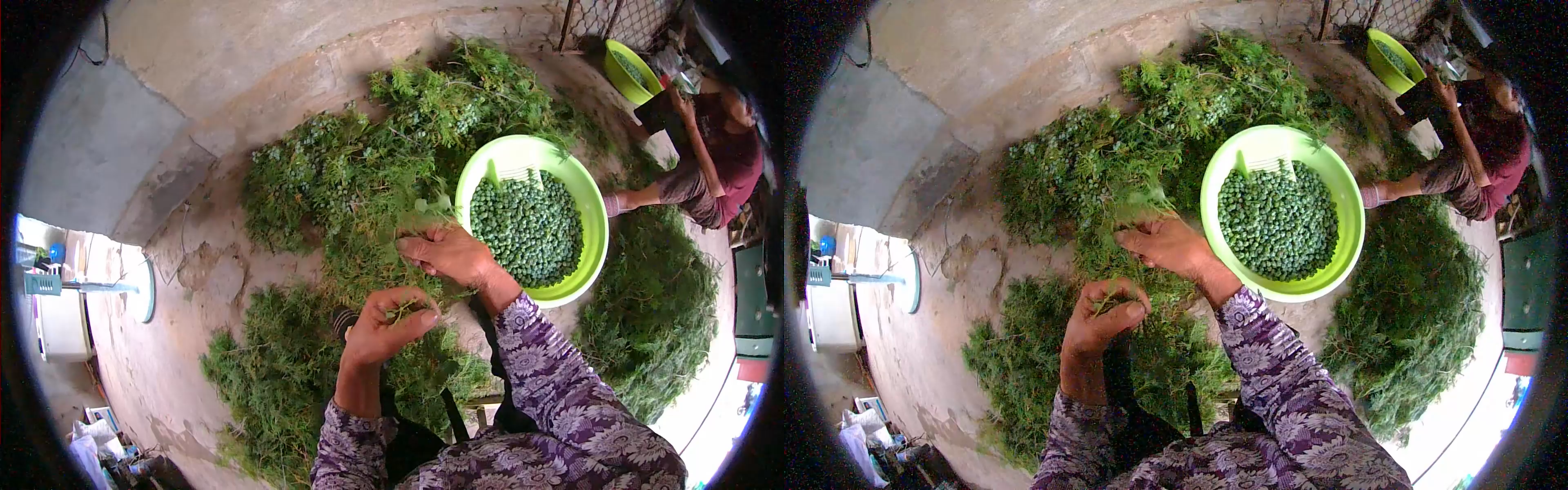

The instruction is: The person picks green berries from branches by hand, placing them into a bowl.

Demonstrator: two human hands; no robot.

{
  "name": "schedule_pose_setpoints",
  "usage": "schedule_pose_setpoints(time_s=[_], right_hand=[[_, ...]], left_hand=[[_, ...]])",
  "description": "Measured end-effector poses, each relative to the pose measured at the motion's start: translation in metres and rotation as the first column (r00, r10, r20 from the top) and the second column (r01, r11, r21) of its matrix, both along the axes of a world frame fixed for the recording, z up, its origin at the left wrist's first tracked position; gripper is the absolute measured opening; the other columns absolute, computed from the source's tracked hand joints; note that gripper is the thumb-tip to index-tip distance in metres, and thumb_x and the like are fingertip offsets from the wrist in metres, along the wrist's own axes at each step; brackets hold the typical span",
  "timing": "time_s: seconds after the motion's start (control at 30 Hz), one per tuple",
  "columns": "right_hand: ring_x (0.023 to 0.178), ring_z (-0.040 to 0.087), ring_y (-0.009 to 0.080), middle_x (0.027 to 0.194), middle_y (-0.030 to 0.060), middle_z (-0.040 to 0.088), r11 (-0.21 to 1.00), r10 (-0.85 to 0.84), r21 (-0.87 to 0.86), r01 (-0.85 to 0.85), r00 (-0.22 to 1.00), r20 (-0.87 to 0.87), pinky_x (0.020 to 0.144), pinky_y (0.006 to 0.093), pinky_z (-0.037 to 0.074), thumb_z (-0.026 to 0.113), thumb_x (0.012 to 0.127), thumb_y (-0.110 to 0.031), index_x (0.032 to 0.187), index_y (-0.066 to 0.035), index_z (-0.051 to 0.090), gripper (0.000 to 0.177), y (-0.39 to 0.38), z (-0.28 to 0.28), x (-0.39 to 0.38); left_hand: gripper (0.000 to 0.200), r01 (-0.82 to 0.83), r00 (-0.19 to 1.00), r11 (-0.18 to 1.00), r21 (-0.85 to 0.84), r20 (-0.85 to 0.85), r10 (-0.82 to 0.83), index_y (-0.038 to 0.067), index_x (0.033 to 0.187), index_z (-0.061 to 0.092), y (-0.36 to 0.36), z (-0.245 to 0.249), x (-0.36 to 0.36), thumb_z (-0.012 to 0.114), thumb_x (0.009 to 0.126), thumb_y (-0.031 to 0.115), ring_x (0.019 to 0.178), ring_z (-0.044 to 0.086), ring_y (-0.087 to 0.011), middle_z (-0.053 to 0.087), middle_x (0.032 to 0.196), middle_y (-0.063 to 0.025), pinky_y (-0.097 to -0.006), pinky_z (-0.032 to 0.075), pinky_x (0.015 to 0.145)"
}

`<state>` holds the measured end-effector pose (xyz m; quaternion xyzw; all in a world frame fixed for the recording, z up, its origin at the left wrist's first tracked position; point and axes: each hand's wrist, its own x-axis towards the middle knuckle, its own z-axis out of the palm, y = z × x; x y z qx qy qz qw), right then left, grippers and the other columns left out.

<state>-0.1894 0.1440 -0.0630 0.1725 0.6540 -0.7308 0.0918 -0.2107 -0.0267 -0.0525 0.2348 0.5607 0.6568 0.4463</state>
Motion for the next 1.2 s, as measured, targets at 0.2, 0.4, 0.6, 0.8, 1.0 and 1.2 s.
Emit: schedule_pose_setpoints(time_s=[0.2,0.4,0.6,0.8,1.0,1.2], right_hand=[[0.051,0.039,0.0037,0.062,-0.0045,0.050,0.998,-0.061,-0.019,0.059,0.970,-0.235,0.046,0.0213,0.032,0.058,0.081,-0.019,0.082,-0.004,0.057,0.016,-0.002,-0.022,-0.003],[0.055,0.039,0.0023,0.060,-0.0041,0.047,0.982,0.110,0.173,-0.077,0.975,-0.192,0.048,0.0211,0.032,0.057,0.080,-0.013,0.077,-0.001,0.057,0.013,-0.002,-0.018,0.001],[0.056,0.040,0.0043,0.060,-0.0029,0.048,0.955,0.206,0.258,-0.144,0.950,-0.233,0.049,0.0239,0.034,0.057,0.077,-0.012,0.075,0.002,0.056,0.014,-0.007,-0.019,0.002],[0.058,0.041,0.0035,0.061,-0.0019,0.052,0.927,0.302,0.269,-0.262,0.946,-0.120,0.050,0.0227,0.035,0.057,0.076,-0.012,0.081,0.003,0.057,0.016,-0.017,-0.010,0.006],[0.053,0.043,0.0041,0.061,-0.0020,0.052,0.935,0.338,0.131,-0.329,0.939,-0.061,0.048,0.0198,0.035,0.061,0.075,-0.018,0.082,0.000,0.060,0.018,-0.009,-0.006,0.007],[0.058,0.043,0.0036,0.071,-0.0038,0.050,0.968,-0.077,-0.247,0.036,0.984,-0.159,0.049,0.0166,0.033,0.069,0.073,-0.029,0.105,-0.003,0.051,0.045,0.009,-0.004,0.007]], left_hand=[[0.014,-0.423,0.904,0.900,-0.106,0.017,0.427,0.003,0.086,0.061,0.010,0.000,0.000,0.061,0.076,0.013,0.057,0.045,-0.0044,0.055,0.066,0.0011,-0.0185,0.035,0.051],[0.022,-0.631,0.771,0.775,-0.030,-0.141,0.621,0.002,0.099,0.058,0.020,-0.011,-0.004,0.061,0.079,0.010,0.059,0.046,-0.0017,0.057,0.072,0.0037,-0.0154,0.036,0.053],[0.025,-0.609,0.793,0.787,-0.098,-0.050,0.607,0.002,0.105,0.056,0.012,-0.014,-0.006,0.058,0.081,0.008,0.063,0.043,-0.0001,0.056,0.077,0.0047,-0.0145,0.034,0.054],[0.021,-0.652,0.758,0.757,-0.035,-0.046,0.651,0.001,0.102,0.057,0.016,-0.004,-0.006,0.056,0.082,0.006,0.063,0.044,-0.0021,0.055,0.078,0.0037,-0.0165,0.035,0.056],[0.017,-0.624,0.777,0.762,0.173,0.040,0.628,-0.003,0.097,0.057,0.012,-0.024,-0.011,0.057,0.081,0.005,0.068,0.051,-0.0060,0.058,0.081,-0.0006,-0.0196,0.042,0.062],[0.018,-0.606,0.795,0.787,0.116,0.092,0.599,-0.002,0.097,0.057,0.011,-0.026,-0.005,0.057,0.080,0.004,0.073,0.053,-0.0070,0.059,0.083,-0.0011,-0.0196,0.043,0.064]])
